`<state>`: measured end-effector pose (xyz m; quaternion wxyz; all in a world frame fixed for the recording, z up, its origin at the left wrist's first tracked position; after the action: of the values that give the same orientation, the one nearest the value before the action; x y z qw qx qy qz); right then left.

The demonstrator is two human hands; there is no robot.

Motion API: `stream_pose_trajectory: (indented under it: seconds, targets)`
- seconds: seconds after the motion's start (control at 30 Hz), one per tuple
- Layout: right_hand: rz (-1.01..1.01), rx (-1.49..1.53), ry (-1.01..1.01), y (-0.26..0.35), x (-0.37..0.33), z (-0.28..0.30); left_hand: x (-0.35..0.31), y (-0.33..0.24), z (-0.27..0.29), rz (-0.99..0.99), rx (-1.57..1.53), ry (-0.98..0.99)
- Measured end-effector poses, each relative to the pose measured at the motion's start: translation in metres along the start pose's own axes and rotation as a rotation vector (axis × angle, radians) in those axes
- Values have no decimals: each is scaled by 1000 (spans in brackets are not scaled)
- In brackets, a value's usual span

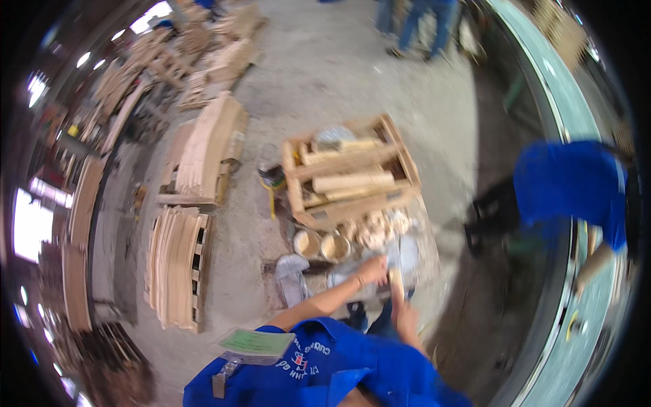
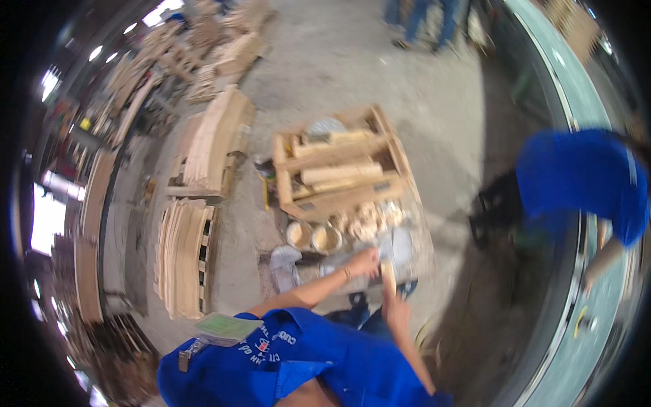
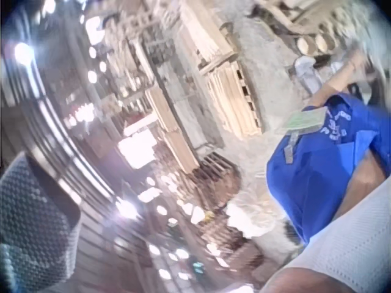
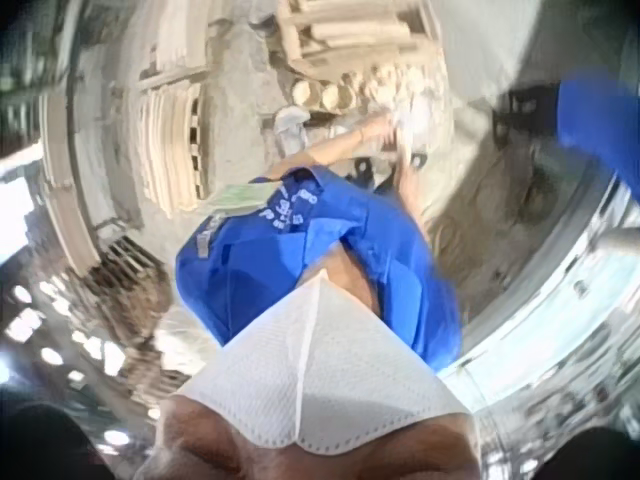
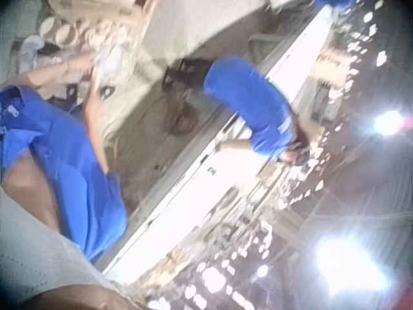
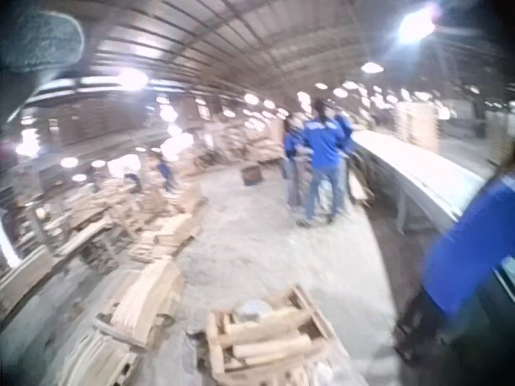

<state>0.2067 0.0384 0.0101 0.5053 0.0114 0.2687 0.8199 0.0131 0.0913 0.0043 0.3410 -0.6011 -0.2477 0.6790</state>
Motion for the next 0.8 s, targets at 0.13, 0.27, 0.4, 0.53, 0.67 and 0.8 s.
stream_pose_trajectory:
  seconds: [0.13, 0.27, 0.4, 0.53, 0.67, 0.8]
  targets:
    - [17, -45, -230, -13, 70, 9, 11, -27, -23, -156, 180, 13]
    - [13, 0, -182, 5, -1, 13, 10, 6, -10, -32, 226, -96]
    - [10, 90, -127, 3, 10, 31, 8, -10, -14, 5, 85, -12]
    - [-6, 83, -204, 9, 66, 33, 9, -13, -20, -22, 98, 17]
    - [-28, 88, -131, 2, -2, 23, 6, -10, -11, 18, 108, 16]
    - [22, 72, -147, -5, 33, 35, 13, -14, -13, 12, 103, 67]
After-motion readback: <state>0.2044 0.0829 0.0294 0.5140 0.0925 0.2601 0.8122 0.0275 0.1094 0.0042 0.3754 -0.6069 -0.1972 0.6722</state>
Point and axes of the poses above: each hand's wrist, its own x-axis towards the middle knuckle, its own z-axis out of the back of the hand, y = z × x, the point moved 3 cm from there along x, towards the middle knuckle, and after that the axes turned 3 degrees about -y, right-handed, at the moved point
